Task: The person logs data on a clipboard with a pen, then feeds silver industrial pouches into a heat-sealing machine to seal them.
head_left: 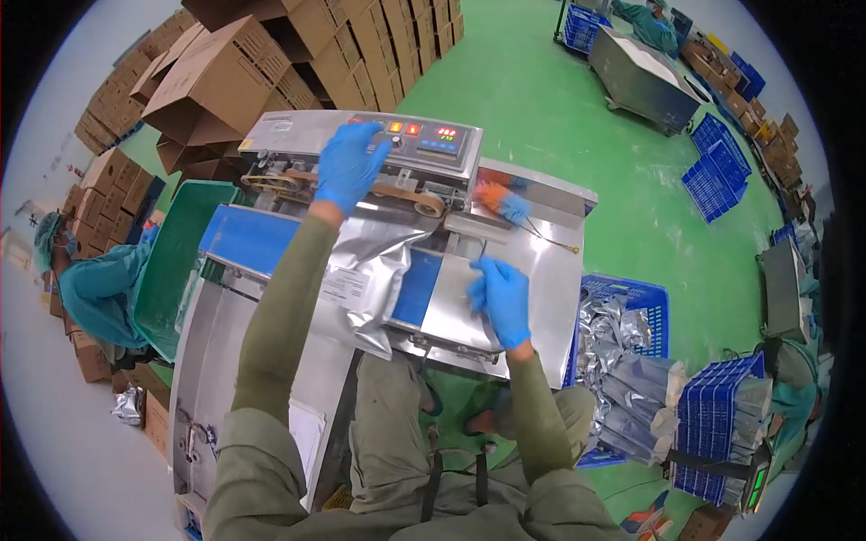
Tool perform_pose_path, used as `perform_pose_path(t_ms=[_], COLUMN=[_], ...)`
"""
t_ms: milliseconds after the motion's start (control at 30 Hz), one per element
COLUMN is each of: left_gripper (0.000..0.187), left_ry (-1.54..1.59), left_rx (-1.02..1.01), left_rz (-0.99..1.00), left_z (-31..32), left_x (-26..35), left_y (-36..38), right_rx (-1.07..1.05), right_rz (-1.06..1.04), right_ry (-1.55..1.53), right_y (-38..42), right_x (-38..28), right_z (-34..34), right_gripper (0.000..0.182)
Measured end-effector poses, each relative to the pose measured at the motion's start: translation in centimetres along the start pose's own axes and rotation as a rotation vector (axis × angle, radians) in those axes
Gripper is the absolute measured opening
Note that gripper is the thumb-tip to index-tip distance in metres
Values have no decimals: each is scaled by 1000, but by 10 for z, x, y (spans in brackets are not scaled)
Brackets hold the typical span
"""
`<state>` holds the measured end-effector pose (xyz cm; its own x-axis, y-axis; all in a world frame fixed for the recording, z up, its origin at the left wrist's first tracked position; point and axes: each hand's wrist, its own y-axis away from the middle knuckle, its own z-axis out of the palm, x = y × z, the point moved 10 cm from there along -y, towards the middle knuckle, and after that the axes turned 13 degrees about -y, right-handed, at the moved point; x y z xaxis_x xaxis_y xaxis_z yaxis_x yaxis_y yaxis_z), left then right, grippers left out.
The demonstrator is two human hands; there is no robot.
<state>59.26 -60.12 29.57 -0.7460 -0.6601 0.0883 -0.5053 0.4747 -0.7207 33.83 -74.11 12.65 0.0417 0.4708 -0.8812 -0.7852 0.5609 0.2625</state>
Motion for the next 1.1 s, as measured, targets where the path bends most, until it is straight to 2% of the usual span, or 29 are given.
perform_pose_path(t_ms=[100, 200, 500, 567, 600, 633, 667, 700, 733, 767, 800, 833, 867, 900, 933, 1000, 1033, 1067, 1100], left_gripper=[32, 29, 26, 35, 40, 42, 39, 39, 42, 47, 46, 42, 41, 40, 38, 33, 30, 30, 31], left_ry=[-90, -170, -117, -80, -65, 226, 202, 142, 150, 114, 86, 194, 217, 231, 232, 177, 576, 591, 505], left_rx=[-142, -400, -338, -343, -457, -493, -616, -521, -422, -408, -358, -227, -199, -170, -124, -47, -124, -122, -118], left_rz=[104, 97, 112, 60, 30, -29, -82, 23, 42, 80, 78, 82, 58, 32, -8, -137, -342, -361, -232], left_z=[45, 62, 64, 79, 76, 67, 112, 94, 113, 113, 88, 49, 26, 3, -22, -24, -20, -28, -46], left_x=[4, 6, 5, -13, -4, 12, -20, -8, -30, -30, -10, 24, 49, 68, 70, 38, 40, 56, 89], left_y=[-18, -23, -23, -22, -23, -18, -14, -17, -16, -17, -16, -10, 3, 14, 25, 80, 119, 142, 155], right_rx=[103, 202, 464, 529, 491, 549, 589, 652, 682, 699, 831, 937, 1027, 1087, 1124, 1039, 832, 665, 554], right_rz=[7, 22, 0, -21, -36, -103, -125, -149, -162, -141, -247, -347, -450, -422, -413, -595, -431, -440, 99], right_ry=[33, 26, 70, 23, 46, 127, 174, 117, 157, 248, 510, 776, 1045, 1230, 1415, 1698, 1825, 1801, 1573], right_y=[40, 77, 145, 155, 157, 167, 176, 186, 192, 197, 210, 222, 232, 237, 237, 221, 195, 161, 150], right_x=[12, 26, 8, 15, 18, 3, 3, -2, -5, 1, -10, -22, -45, -59, -76, -92, -71, -22, -44], right_z=[-54, -118, -224, -259, -274, -284, -304, -316, -339, -374, -408, -435, -446, -464, -478, -509, -542, -633, -606], right_gripper=[24, 22, 24, 23, 23, 22, 23, 25, 26, 28, 29, 31, 34, 39, 44, 47, 42, 32, 28])
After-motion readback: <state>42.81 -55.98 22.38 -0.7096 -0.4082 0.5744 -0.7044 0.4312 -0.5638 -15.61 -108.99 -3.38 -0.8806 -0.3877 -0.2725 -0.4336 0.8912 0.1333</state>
